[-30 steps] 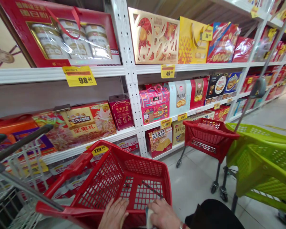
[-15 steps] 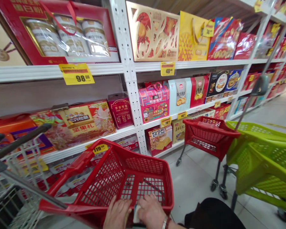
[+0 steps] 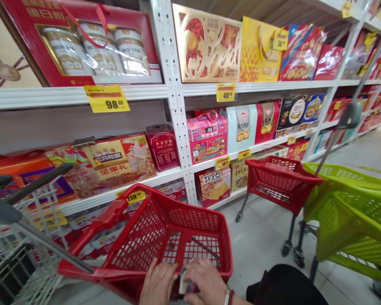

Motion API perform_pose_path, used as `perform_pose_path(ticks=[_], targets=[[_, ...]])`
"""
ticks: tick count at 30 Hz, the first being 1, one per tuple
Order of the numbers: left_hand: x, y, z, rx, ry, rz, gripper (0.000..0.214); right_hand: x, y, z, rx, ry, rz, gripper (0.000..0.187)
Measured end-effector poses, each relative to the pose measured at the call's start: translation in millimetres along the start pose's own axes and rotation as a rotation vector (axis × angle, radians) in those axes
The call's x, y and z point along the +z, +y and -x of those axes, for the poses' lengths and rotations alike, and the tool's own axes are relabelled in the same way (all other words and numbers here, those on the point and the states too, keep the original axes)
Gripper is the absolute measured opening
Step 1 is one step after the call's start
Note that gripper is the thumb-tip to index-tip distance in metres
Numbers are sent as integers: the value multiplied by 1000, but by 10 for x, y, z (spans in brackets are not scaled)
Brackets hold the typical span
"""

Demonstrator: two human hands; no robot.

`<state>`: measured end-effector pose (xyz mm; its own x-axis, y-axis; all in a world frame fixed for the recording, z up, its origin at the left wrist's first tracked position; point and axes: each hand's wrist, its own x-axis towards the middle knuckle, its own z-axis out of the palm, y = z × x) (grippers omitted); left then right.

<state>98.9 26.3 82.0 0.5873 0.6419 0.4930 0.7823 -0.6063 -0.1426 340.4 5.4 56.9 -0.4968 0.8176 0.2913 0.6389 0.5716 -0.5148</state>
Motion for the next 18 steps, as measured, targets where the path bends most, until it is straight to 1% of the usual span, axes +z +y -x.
perform_pose_path(ticks=[2,3,6,9,12,15,18], targets=[[0,9,-11,-14,-8,14,27,30,-71,-44,130,31,9,56],[0,11,-14,-21,-6,19,26,49,-95,-57,152,32,30,55],[4,3,-11,-19,6,30,23,99,-111,-63,127,30,114,48],[17,-18,-2,-8,10,32,24,91,-21,0,85,40,180,51],[28,-37,17,-6,16,29,26,-40,184,189,-9,-5,182,58],[26,-31,45,-2,21,42,25,-263,427,475,-111,-57,162,65],[27,19,59,-10,20,65,24,-434,552,668,-177,-49,179,68]])
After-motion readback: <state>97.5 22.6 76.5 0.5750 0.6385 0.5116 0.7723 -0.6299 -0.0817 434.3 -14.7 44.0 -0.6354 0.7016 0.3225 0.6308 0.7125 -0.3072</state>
